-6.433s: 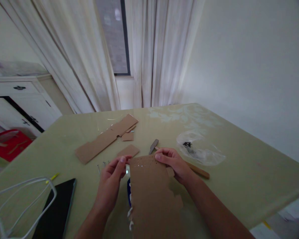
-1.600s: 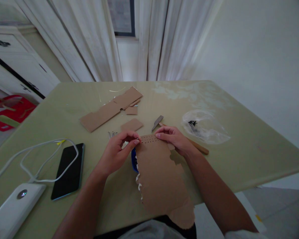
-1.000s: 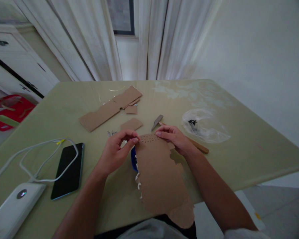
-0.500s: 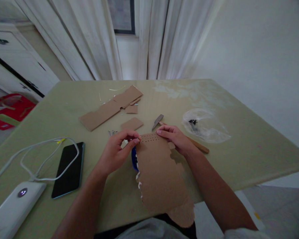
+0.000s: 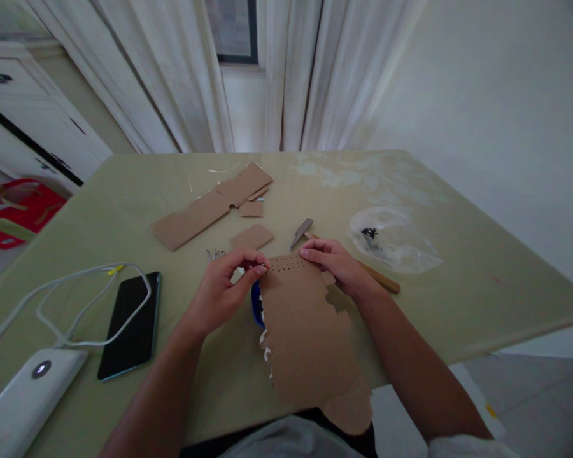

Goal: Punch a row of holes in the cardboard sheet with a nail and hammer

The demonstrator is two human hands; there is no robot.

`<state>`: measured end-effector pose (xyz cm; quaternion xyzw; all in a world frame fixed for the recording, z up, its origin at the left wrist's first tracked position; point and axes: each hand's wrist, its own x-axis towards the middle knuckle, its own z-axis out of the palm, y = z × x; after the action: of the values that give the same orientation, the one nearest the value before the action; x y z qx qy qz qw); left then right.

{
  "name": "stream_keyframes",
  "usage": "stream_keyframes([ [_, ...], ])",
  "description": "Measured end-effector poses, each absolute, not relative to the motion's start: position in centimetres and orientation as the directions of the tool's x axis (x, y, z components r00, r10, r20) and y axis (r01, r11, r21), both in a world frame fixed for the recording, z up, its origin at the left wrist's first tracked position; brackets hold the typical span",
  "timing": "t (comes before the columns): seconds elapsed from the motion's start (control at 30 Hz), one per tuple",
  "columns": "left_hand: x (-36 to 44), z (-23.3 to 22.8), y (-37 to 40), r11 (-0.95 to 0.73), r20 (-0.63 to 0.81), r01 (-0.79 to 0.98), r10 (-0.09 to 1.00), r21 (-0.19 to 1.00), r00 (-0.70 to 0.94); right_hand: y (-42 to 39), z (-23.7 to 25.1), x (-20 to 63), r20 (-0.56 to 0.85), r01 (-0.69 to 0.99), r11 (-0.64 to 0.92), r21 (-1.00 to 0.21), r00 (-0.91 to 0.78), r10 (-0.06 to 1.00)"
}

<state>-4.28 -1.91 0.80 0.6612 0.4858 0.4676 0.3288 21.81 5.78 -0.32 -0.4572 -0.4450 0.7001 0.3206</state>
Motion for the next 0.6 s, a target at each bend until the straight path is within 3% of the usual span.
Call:
stream_keyframes([
  [0.6, -4.46, 0.93, -1.84, -0.357, 0.328, 0.32, 0.934, 0.878, 0.142, 5.68, 0.1, 21.77, -0.378, -0.049, -0.426, -0.904, -0.378, 0.845],
])
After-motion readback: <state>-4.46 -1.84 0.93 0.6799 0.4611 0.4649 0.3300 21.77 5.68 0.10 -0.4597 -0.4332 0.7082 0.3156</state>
